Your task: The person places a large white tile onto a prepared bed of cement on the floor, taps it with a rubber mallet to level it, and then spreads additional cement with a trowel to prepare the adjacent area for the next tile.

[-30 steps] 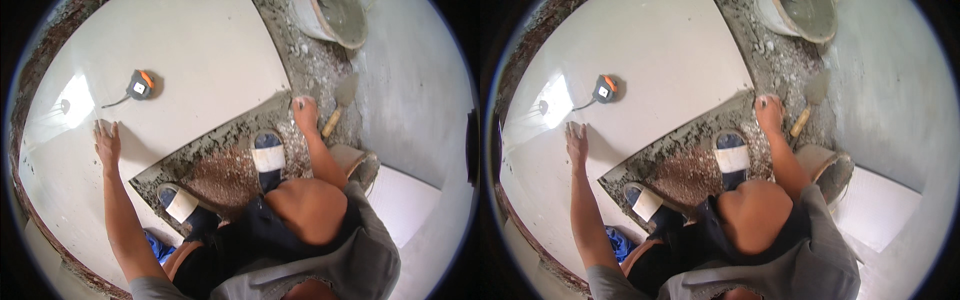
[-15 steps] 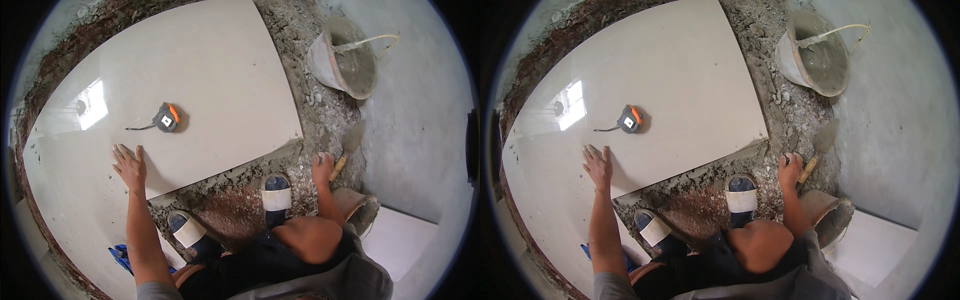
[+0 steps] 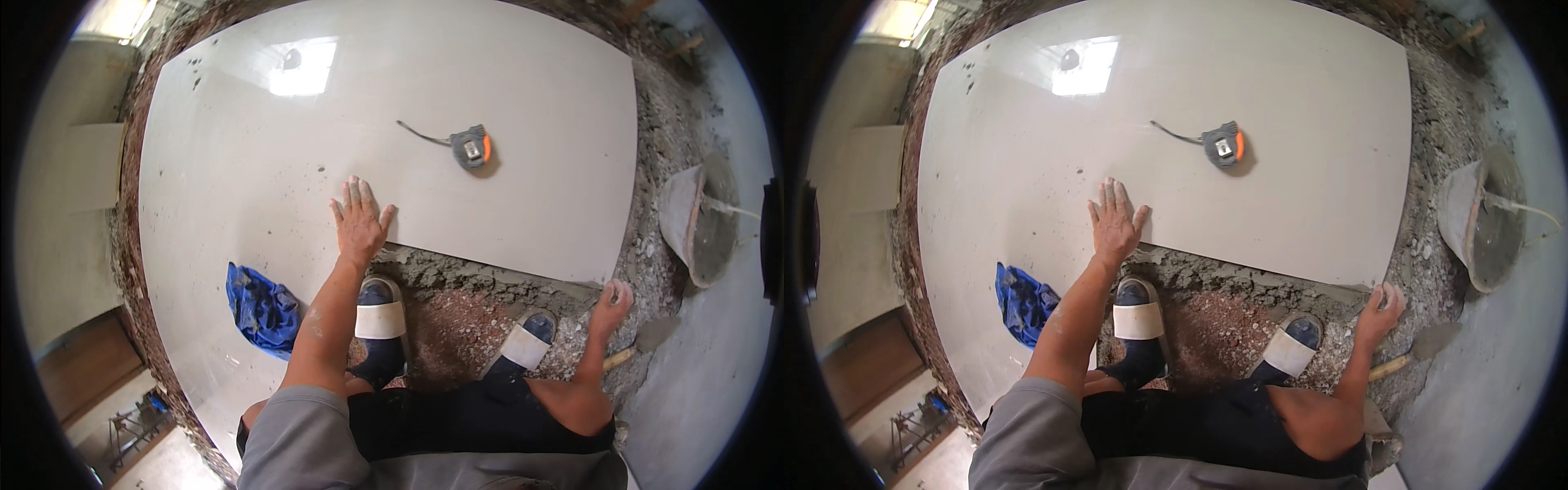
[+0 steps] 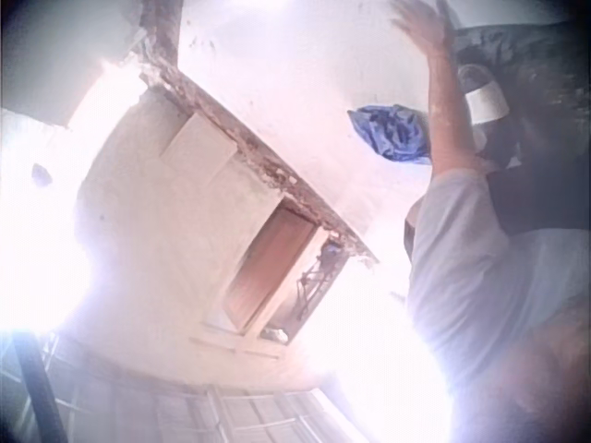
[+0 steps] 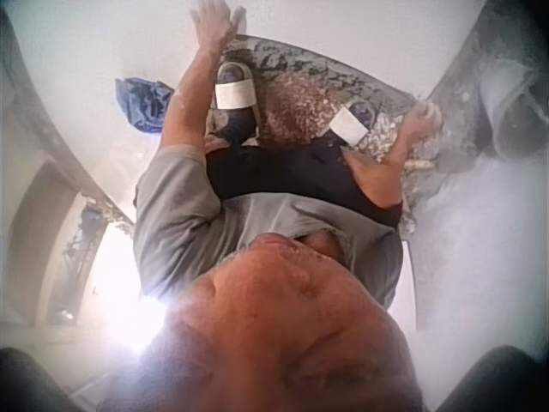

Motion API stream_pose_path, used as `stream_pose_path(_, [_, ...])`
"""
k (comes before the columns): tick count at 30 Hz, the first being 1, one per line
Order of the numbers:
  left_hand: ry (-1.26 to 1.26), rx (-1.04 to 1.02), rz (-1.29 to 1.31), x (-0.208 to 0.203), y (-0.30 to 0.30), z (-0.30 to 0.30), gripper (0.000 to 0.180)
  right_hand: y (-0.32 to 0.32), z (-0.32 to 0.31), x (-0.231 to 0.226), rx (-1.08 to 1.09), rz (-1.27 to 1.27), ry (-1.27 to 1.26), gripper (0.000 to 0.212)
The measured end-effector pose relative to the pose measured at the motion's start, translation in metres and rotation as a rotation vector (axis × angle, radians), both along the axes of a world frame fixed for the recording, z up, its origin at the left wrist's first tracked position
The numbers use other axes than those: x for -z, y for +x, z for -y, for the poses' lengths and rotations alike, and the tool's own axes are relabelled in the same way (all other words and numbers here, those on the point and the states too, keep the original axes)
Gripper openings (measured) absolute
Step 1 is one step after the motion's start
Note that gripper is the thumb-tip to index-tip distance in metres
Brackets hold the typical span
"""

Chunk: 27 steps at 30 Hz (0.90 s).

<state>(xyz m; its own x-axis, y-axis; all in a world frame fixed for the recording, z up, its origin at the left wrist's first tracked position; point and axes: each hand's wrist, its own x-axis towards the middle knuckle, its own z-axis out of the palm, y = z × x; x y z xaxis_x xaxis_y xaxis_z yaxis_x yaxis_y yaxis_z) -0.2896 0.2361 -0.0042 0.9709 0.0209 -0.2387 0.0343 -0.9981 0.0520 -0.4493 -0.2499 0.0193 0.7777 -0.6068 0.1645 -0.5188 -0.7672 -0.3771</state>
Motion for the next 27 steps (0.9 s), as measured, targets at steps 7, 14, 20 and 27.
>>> stream_pose_path(7, [-0.014,-0.007,0.001,-0.008,-0.033,-0.014,0.074,0.017,-0.015,-0.008,-0.126,0.023,0.011,0.021])
stream_pose_path(14, [0.077,0.276,-0.068,-0.024,-0.045,-0.056,0.066,0.015,-0.019,-0.002,-0.162,0.031,0.043,0.021])
stream_pose_path(20, [0.221,0.503,-0.366,-0.113,-0.011,-0.132,0.054,0.02,-0.016,-0.003,-0.182,0.023,0.12,0.025])
stream_pose_path(27, [-0.132,-0.297,0.254,-0.213,-0.132,-0.211,0.034,0.009,0.004,-0.005,-0.204,-0.022,0.095,0.026])
